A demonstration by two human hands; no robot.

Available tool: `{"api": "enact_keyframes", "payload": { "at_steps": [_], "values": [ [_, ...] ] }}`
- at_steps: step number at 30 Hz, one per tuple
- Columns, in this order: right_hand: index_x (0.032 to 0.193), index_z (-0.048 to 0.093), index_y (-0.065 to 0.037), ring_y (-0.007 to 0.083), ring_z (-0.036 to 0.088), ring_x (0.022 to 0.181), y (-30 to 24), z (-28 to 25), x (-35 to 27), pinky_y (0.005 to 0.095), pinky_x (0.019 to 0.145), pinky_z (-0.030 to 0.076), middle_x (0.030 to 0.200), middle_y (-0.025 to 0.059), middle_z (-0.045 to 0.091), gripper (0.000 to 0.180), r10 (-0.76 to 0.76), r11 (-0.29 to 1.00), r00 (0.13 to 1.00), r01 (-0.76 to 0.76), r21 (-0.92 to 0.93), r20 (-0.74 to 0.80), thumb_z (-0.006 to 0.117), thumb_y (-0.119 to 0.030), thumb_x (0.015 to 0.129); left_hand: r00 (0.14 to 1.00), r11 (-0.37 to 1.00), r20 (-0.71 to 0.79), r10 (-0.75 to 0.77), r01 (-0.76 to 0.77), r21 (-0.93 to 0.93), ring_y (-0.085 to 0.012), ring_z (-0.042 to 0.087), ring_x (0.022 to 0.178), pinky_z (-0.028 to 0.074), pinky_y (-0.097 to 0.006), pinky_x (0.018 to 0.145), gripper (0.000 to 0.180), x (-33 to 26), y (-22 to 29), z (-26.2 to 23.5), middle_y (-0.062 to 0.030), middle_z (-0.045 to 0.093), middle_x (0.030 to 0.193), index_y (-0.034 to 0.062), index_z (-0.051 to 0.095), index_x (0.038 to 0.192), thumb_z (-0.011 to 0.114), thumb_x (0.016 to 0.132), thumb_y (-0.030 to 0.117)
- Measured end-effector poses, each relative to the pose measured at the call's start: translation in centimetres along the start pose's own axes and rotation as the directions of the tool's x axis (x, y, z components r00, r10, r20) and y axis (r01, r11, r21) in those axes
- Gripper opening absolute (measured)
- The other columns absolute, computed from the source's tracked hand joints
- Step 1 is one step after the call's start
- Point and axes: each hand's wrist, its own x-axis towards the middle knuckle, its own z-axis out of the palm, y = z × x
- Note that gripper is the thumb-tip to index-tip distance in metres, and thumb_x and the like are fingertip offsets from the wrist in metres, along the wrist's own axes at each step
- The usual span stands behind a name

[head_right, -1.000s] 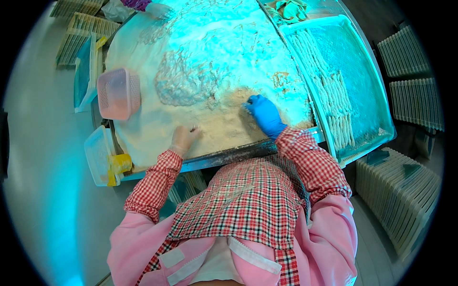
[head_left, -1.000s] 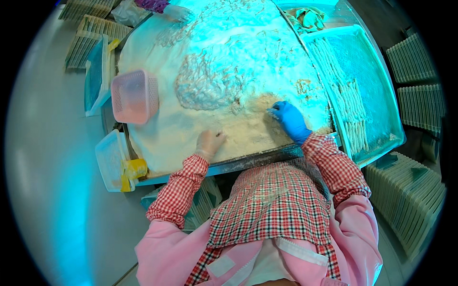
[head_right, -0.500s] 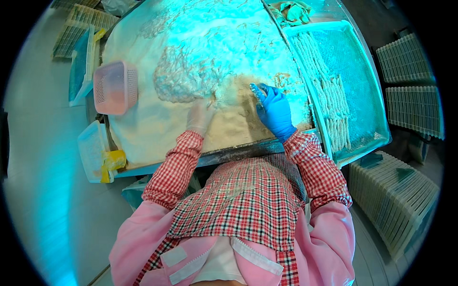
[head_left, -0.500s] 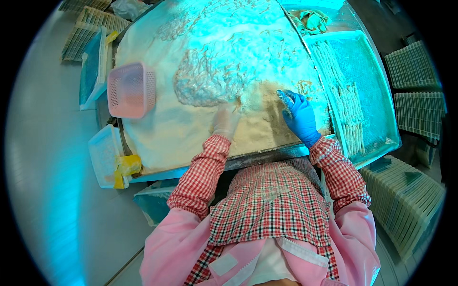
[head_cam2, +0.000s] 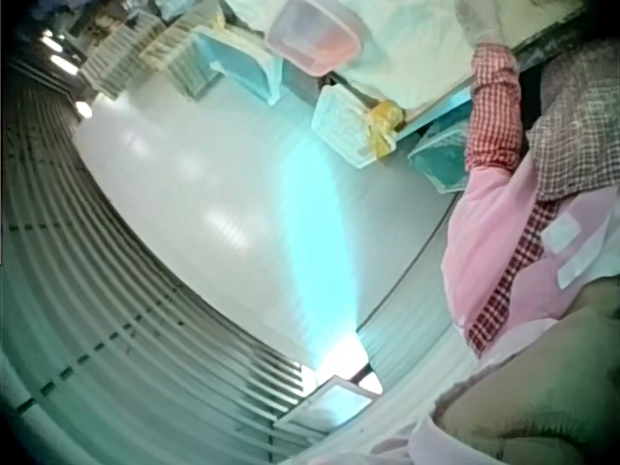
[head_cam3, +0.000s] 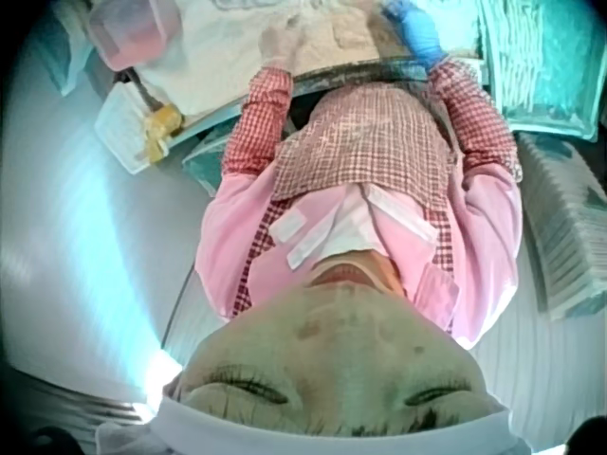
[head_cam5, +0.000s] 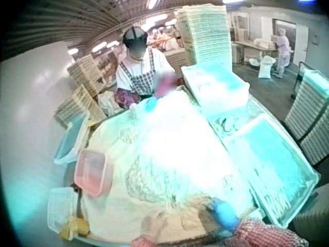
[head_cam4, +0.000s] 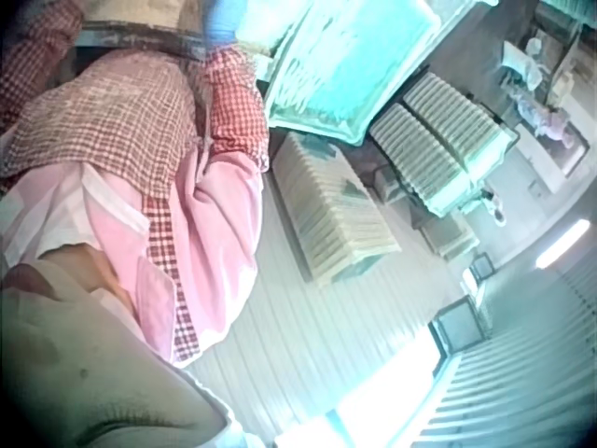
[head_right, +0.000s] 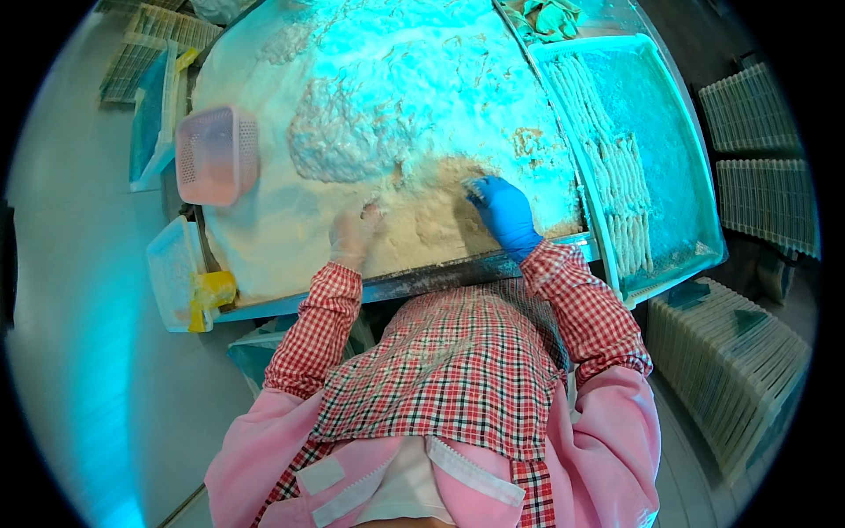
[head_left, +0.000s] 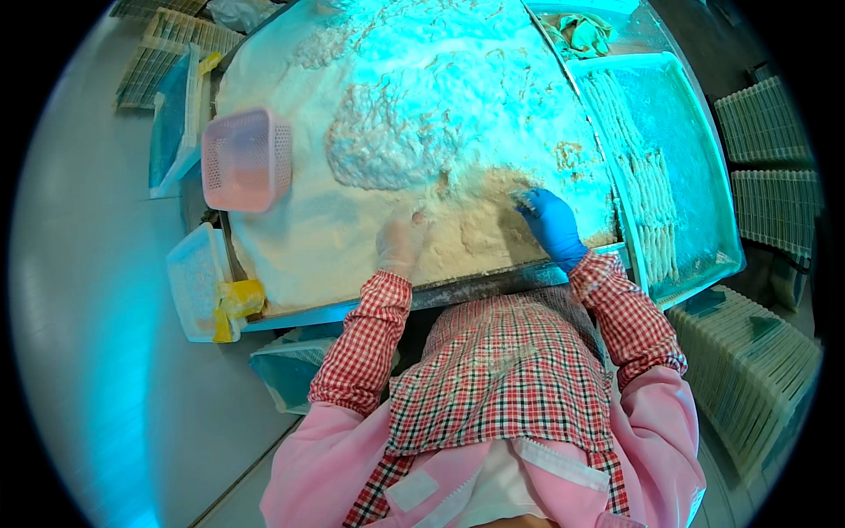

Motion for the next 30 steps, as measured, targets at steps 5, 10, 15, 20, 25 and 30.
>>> {"api": "enact_keyframes", "payload": {
  "at_steps": [5,10,15,20,25,30],
  "values": [
    [0.107,0.066,-0.007,0.008,0.057,0.069,-0.5,-4.1,0.2,0.026,0.057,0.045,0.082,-0.0003,0.066,0.027,0.591,0.412,0.787,-0.481,0.774,0.174,0.059,-0.029,0.095,0.974,0.975,-0.041,0.222,-0.222,0.003,-0.0298,0.063,0.098,0.05,-0.038,0.082,0.033,-0.6,4.8,4.3,-0.0127,0.066,0.108,0.0085,0.066,0.109,0.067,0.082,0.028],
    [0.109,0.064,-0.004,0.0084,0.056,0.075,0.7,-5.9,-0.4,0.0237,0.061,0.045,0.089,0.0017,0.065,0.033,0.638,0.299,0.731,-0.524,0.798,0.241,0.068,-0.03,0.088,0.805,0.804,-0.083,0.587,-0.567,0.181,-0.0295,0.06,0.102,0.049,-0.036,0.084,0.034,2.8,10.8,8.6,-0.0132,0.061,0.116,0.0112,0.061,0.117,0.061,0.088,0.029],
    [0.109,0.066,-0.005,0.006,0.053,0.067,1.2,-5.9,-1.0,0.0226,0.056,0.042,0.082,-0.0006,0.064,0.027,0.562,0.376,0.798,-0.481,0.792,0.218,0.063,-0.025,0.092,0.883,0.92,0.29,0.369,-0.391,0.021,-0.029,0.058,0.106,0.048,-0.036,0.086,0.037,3.3,8.7,6.2,-0.0138,0.058,0.122,0.0108,0.059,0.118,0.061,0.088,0.032],
    [0.112,0.066,-0.007,0.0059,0.049,0.059,-0.3,-5.5,-1.5,0.0227,0.053,0.04,0.075,-0.0009,0.063,0.026,0.619,0.309,0.74,-0.539,0.783,0.265,0.059,-0.025,0.095,0.991,0.99,0.11,0.076,-0.087,0.107,-0.0287,0.062,0.097,0.05,-0.039,0.079,0.042,1.2,2.4,1.0,-0.0135,0.064,0.108,0.0095,0.063,0.113,0.062,0.085,0.041],
    [0.112,0.065,-0.003,0.0073,0.057,0.073,0.1,-1.0,-1.9,0.0226,0.063,0.047,0.088,0.003,0.067,0.025,0.474,0.443,0.87,-0.373,0.815,0.14,0.061,-0.019,0.093,0.988,0.99,0.101,0.114,-0.121,0.074,-0.0264,0.062,0.095,0.05,-0.038,0.078,0.044,-3.1,3.5,3.8,-0.0138,0.064,0.102,0.0082,0.061,0.117,0.067,0.083,0.036],
    [0.111,0.067,-0.004,0.0072,0.057,0.075,-0.6,-2.2,-1.2,0.0239,0.066,0.048,0.09,0.0029,0.068,0.023,0.586,0.452,0.795,-0.482,0.751,0.157,0.062,-0.018,0.093,0.965,0.967,-0.163,0.203,-0.224,-0.121,-0.0278,0.06,0.087,0.05,-0.036,0.076,0.033,-1.2,6.1,5.1,-0.0119,0.062,0.094,0.0075,0.065,0.105,0.071,0.08,0.027]
  ]
}}
